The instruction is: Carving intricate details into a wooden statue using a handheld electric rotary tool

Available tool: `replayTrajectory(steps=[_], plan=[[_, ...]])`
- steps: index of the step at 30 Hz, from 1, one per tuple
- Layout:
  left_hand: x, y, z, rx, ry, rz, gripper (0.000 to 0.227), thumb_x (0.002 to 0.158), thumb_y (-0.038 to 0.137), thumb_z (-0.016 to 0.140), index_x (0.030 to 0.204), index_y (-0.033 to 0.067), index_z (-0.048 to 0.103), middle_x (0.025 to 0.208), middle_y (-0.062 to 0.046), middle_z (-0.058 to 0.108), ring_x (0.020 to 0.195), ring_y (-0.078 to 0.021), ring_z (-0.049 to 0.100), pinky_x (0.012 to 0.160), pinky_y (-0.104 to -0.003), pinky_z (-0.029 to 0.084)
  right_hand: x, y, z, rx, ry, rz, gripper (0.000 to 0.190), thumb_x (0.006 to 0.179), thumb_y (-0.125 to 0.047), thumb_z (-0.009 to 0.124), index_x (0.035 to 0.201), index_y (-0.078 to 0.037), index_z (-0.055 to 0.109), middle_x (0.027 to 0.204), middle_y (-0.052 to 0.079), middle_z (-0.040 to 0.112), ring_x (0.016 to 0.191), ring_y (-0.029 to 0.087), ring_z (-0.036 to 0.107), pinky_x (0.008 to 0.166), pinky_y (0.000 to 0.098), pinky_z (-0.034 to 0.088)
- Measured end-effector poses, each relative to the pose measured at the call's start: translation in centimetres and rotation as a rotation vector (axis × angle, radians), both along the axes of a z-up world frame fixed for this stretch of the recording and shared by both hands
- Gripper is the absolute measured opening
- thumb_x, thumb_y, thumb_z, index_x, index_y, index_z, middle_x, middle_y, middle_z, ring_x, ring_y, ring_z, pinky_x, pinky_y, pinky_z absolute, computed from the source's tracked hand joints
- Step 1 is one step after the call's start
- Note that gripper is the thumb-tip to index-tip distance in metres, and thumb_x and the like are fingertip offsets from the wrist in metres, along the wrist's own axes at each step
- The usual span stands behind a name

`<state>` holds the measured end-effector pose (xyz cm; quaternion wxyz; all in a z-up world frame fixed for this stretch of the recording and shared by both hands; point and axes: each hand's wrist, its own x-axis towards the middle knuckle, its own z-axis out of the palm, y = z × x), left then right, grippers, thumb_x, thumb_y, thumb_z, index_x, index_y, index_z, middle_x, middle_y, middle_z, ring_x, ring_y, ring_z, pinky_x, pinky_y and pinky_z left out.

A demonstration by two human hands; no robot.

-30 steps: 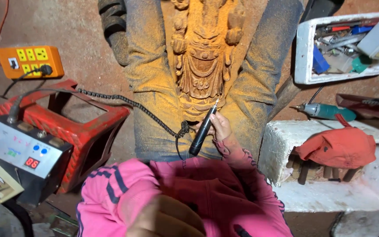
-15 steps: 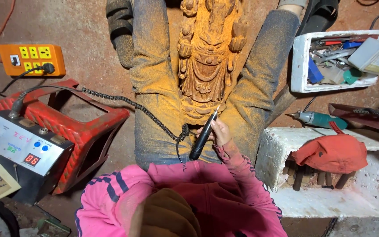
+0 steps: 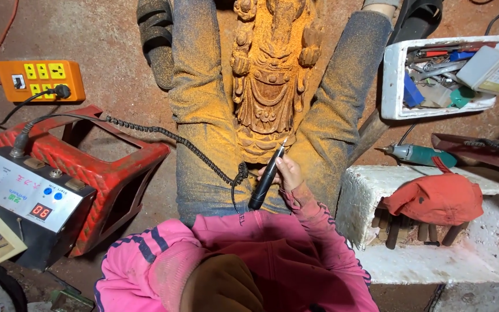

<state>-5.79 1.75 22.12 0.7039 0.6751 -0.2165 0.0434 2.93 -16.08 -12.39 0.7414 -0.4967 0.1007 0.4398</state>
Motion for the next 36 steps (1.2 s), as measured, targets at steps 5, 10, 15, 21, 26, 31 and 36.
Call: replayTrajectory(steps=[5, 10, 15, 21, 26, 31, 36], plan=[[0.8, 0.7, -0.8, -0.114, -0.093, -0.133, 0.019, 0.101, 0.0, 0.048, 0.092, -0.0099, 0.061, 0.092, -0.023, 0.065, 0.075, -0.0386, 0.068, 0.066, -0.042, 0.057, 0.0, 0.1, 0.1, -0.01, 0.002, 0.002, 0.032, 0.102, -0.031, 0.059, 0.104, 0.001, 0.06, 0.085, 0.034, 0.072, 0.05, 0.014, 0.068, 0.048, 0.0259, 0.06], [1.4, 1.6, -1.6, -0.225, -0.186, -0.264, 0.023, 0.105, -0.001, 0.046, 0.091, -0.0129, 0.059, 0.094, -0.026, 0.065, 0.077, -0.0428, 0.069, 0.067, -0.045, 0.058, 0.4, -0.1, 0.1, -0.017, 0.012, -0.006, 0.033, 0.102, -0.032, 0.06, 0.105, 0.001, 0.06, 0.084, 0.034, 0.072, 0.053, 0.016, 0.07, 0.048, 0.0267, 0.061], [2.2, 2.2, -1.0, -0.326, -0.238, -0.364, 0.027, 0.108, -0.003, 0.043, 0.088, -0.0149, 0.057, 0.092, -0.029, 0.062, 0.075, -0.0463, 0.066, 0.066, -0.048, 0.056, 1.0, -0.8, -0.8, 0.109, -0.028, 0.166, 0.026, 0.107, -0.024, 0.049, 0.111, 0.001, 0.052, 0.088, 0.024, 0.076, 0.063, 0.024, 0.075, 0.048, 0.0209, 0.057], [1.5, 2.0, -1.2, -0.349, -0.25, -0.231, 0.02, 0.106, -0.004, 0.049, 0.088, -0.0122, 0.056, 0.088, -0.028, 0.064, 0.071, -0.0452, 0.069, 0.061, -0.046, 0.058, 0.9, -0.7, -0.8, 0.085, -0.034, 0.161, 0.028, 0.106, -0.026, 0.049, 0.112, 0.001, 0.053, 0.087, 0.024, 0.076, 0.063, 0.025, 0.075, 0.048, 0.0213, 0.057], [0.2, 2.3, -0.8, -0.288, -0.182, -0.204, 0.018, 0.102, -0.004, 0.049, 0.087, -0.0093, 0.058, 0.087, -0.025, 0.065, 0.071, -0.0426, 0.07, 0.062, -0.044, 0.057, 0.3, 0.3, 0.7, -0.043, 0.015, 0.037, 0.035, 0.103, -0.035, 0.058, 0.106, 0.0, 0.059, 0.085, 0.031, 0.073, 0.061, 0.021, 0.075, 0.052, 0.026, 0.062], [-0.1, 1.5, -0.5, -0.218, -0.093, -0.189, 0.016, 0.097, -0.003, 0.05, 0.086, -0.0055, 0.061, 0.087, -0.021, 0.067, 0.071, -0.0394, 0.07, 0.062, -0.042, 0.057, 0.7, 1.2, 3.2, -0.061, 0.004, 0.019, 0.033, 0.103, -0.032, 0.056, 0.106, 0.001, 0.059, 0.084, 0.032, 0.073, 0.056, 0.014, 0.071, 0.053, 0.0246, 0.062], [-0.2, 1.4, -0.6, -0.126, 0.03, -0.168, 0.016, 0.09, -0.002, 0.05, 0.084, -0.0004, 0.065, 0.085, -0.016, 0.069, 0.07, -0.0351, 0.07, 0.063, -0.038, 0.056, 0.9, 1.0, 2.7, -0.057, 0.006, 0.04, 0.033, 0.104, -0.034, 0.055, 0.106, -0.001, 0.058, 0.084, 0.03, 0.074, 0.061, 0.019, 0.075, 0.053, 0.0247, 0.062]])
